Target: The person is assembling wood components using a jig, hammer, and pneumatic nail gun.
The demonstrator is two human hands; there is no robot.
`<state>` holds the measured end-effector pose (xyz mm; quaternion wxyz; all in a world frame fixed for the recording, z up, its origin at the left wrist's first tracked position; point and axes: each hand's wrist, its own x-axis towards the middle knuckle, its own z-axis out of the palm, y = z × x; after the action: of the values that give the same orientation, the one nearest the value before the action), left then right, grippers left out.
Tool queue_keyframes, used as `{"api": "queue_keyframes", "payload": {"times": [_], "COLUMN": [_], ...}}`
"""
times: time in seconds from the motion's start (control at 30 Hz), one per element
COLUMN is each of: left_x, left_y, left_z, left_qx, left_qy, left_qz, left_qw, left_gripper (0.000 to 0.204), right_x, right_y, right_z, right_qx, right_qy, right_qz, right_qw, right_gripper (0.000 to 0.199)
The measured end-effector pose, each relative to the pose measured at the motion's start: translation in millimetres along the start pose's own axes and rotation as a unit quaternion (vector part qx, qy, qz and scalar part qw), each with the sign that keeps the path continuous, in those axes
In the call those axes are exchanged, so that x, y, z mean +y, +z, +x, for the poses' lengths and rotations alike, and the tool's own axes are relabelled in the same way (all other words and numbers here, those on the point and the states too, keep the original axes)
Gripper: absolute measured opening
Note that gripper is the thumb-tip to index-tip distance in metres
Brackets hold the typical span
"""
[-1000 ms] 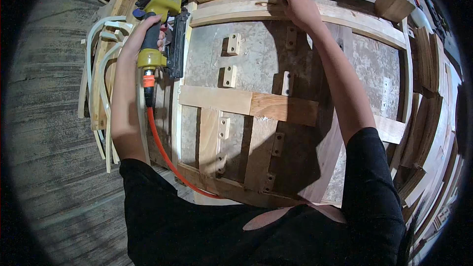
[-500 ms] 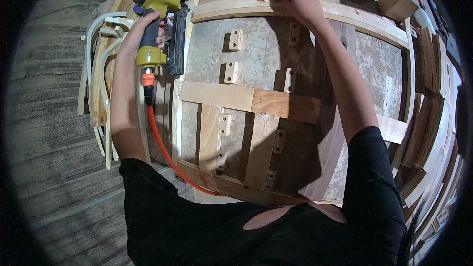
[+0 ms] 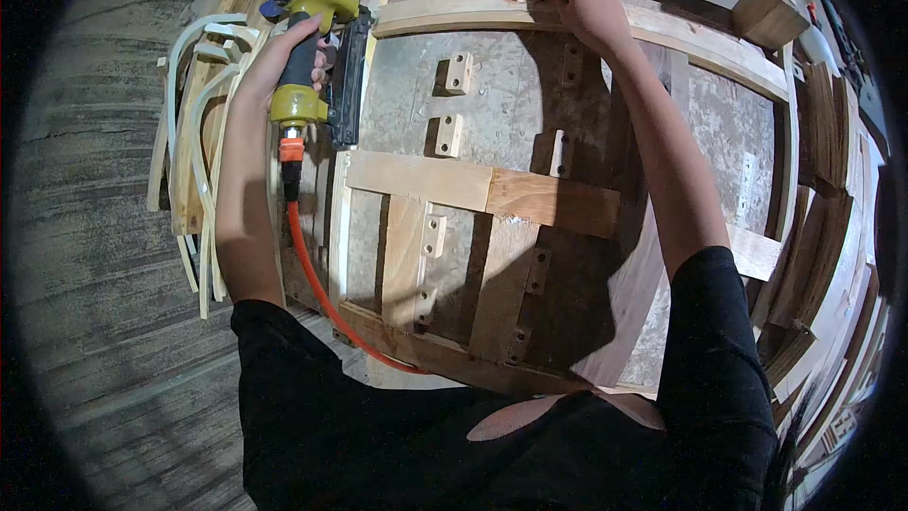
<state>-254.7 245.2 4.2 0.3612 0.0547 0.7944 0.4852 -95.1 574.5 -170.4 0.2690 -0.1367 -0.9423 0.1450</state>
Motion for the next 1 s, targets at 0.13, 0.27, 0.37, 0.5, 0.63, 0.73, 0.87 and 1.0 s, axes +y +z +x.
{"api": "queue_keyframes", "payload": {"times": [0.13, 0.27, 0.37, 0.5, 0.63, 0.73, 0.87, 1.0], "left_x": [3.5, 7.1, 8.3, 21.9, 41.4, 61.3, 85.4, 95.2], "left_y": [-0.2, 25.3, 52.8, 97.3, 169.3, 255.5, 350.0, 422.4], "left_z": [-13.6, -45.8, -84.3, -124.8, -124.4, -120.4, -118.3, -80.4], "left_qx": [0.014, 0.002, -0.013, -0.071, -0.204, -0.291, -0.303, -0.313], "left_qy": [0.016, 0.040, 0.049, 0.047, 0.103, 0.103, 0.112, 0.122], "left_qz": [-0.028, -0.056, -0.119, -0.155, -0.138, -0.148, -0.127, -0.131], "left_qw": [0.999, 0.998, 0.992, 0.984, 0.964, 0.940, 0.938, 0.933], "left_gripper": [0.038, 0.034, 0.034, 0.038, 0.039, 0.039, 0.039, 0.039], "right_x": [2.2, 7.3, -32.5, -119.6, -139.5, -126.1, -99.1, -53.2], "right_y": [1.1, -3.7, -43.8, -126.6, -201.3, -248.6, -326.9, -396.1], "right_z": [1.7, -9.2, -39.1, -141.3, -267.9, -354.9, -395.3, -424.8], "right_qx": [0.018, 0.009, 0.053, 0.109, 0.008, -0.079, -0.051, 0.036], "right_qy": [-0.025, -0.038, -0.052, 0.050, 0.195, 0.389, 0.305, 0.240], "right_qz": [0.003, 0.012, 0.177, 0.349, 0.407, 0.503, 0.518, 0.575], "right_qw": [1.000, 0.999, 0.981, 0.930, 0.892, 0.768, 0.798, 0.781], "right_gripper": [0.024, 0.022, 0.023, 0.014, 0.032, 0.033, 0.023, 0.012]}}
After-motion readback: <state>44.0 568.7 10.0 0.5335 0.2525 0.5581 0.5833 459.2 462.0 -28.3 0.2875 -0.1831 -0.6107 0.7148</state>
